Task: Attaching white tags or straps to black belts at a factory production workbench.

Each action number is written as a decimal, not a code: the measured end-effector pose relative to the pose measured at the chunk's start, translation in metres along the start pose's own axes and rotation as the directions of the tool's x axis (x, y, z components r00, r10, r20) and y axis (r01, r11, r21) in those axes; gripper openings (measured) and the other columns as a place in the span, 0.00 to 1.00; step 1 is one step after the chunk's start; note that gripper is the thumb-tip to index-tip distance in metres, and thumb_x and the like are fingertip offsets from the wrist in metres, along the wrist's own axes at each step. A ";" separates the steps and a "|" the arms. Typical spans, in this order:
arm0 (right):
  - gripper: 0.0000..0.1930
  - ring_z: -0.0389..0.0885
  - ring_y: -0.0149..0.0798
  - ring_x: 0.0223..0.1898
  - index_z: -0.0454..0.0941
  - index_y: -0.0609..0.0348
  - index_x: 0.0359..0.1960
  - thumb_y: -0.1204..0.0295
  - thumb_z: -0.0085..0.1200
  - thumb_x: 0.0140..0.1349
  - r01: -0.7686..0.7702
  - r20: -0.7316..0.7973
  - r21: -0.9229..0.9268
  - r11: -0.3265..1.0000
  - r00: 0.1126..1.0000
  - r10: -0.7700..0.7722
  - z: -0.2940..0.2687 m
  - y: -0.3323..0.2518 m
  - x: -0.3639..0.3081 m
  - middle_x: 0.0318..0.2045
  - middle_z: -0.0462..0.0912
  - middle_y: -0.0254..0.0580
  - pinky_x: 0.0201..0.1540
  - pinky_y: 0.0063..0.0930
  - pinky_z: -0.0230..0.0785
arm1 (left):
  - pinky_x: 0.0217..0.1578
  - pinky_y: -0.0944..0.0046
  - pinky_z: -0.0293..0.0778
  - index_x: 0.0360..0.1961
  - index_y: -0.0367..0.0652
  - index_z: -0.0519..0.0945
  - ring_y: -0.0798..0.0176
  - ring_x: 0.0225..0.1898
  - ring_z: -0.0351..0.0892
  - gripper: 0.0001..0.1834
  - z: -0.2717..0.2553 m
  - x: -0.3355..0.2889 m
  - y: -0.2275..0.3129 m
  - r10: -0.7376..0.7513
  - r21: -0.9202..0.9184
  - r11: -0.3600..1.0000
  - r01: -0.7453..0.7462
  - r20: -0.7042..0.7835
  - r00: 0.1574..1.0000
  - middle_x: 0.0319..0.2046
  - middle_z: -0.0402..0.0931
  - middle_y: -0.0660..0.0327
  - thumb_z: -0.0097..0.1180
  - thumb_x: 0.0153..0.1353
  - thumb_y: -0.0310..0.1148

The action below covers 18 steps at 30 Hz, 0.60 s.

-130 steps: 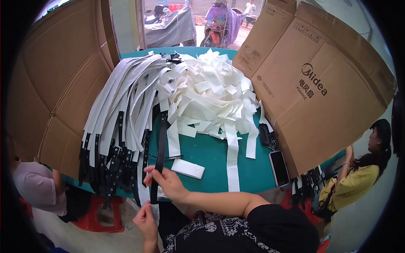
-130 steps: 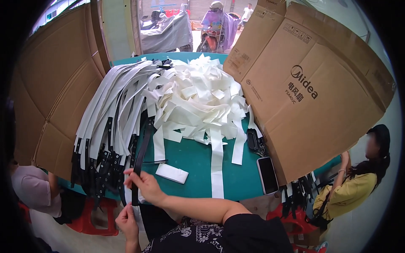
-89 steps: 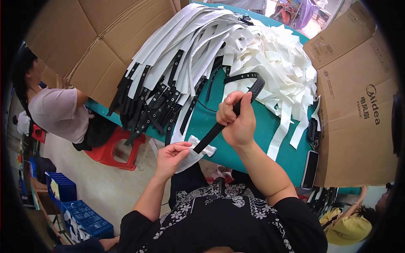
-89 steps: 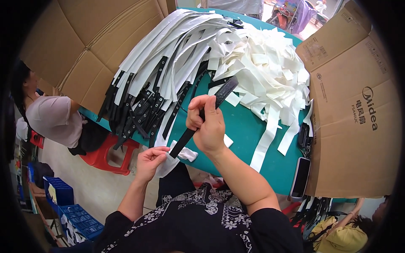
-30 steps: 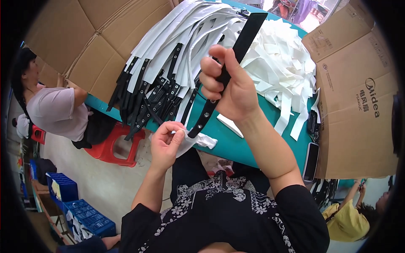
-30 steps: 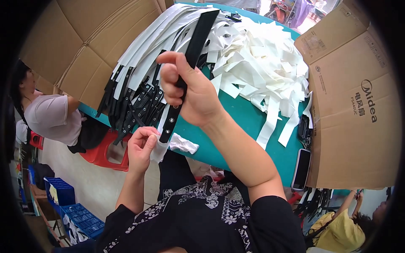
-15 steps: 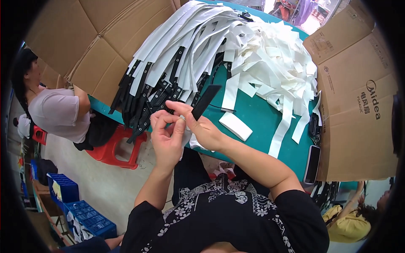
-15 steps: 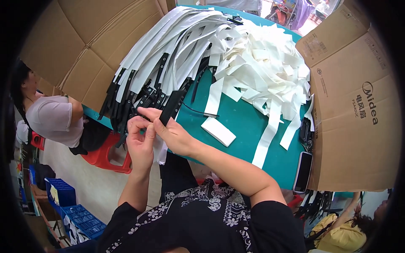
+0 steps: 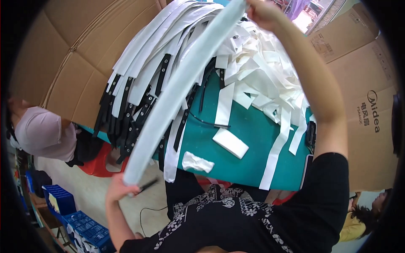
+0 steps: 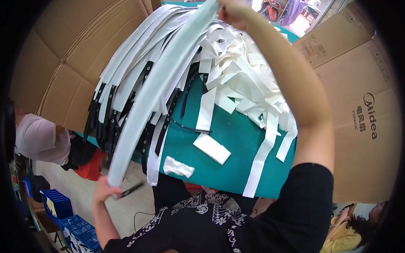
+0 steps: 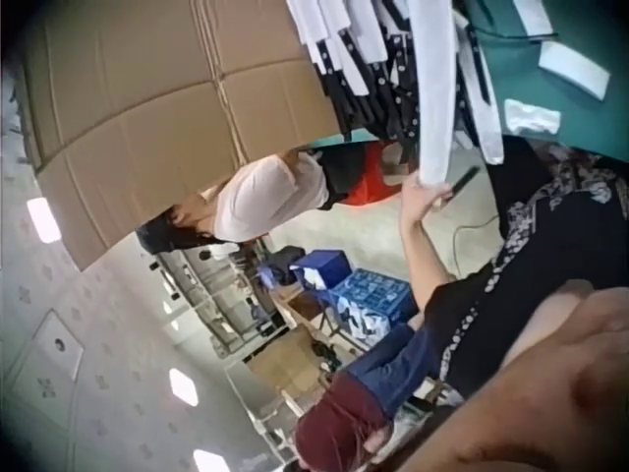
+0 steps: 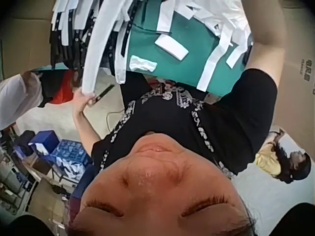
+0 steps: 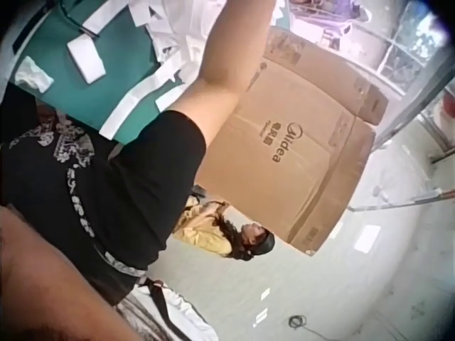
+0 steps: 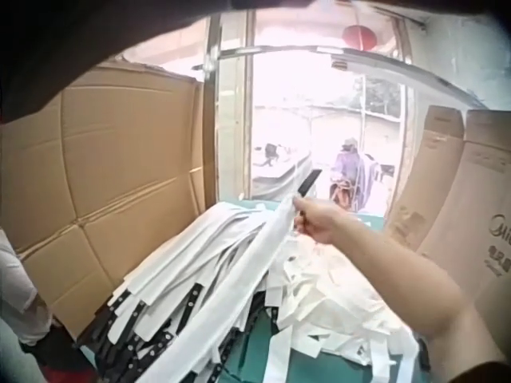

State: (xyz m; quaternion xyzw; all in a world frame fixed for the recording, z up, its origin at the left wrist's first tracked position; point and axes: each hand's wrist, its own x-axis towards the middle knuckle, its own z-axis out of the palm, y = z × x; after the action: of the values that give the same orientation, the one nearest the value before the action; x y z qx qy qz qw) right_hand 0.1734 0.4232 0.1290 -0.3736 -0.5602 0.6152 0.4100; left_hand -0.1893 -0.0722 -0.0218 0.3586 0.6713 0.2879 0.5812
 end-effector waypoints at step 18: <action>0.11 0.78 0.42 0.29 0.80 0.53 0.34 0.61 0.53 0.57 0.353 0.383 -0.858 0.373 0.924 0.006 -0.006 0.123 -0.198 0.28 0.80 0.40 0.33 0.31 0.69 | 0.29 0.60 0.71 0.22 0.46 0.77 0.57 0.27 0.73 0.08 0.146 0.156 0.151 0.574 0.606 0.006 -0.795 0.650 0.499 0.21 0.69 0.61 0.59 0.48 0.38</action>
State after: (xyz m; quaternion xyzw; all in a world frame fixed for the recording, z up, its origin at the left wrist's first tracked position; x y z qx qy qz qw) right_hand 0.2443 0.2377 0.0057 -0.3684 -0.9001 0.2091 0.1019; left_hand -0.0338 0.1377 -0.0126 0.9061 0.3782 0.1053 0.1575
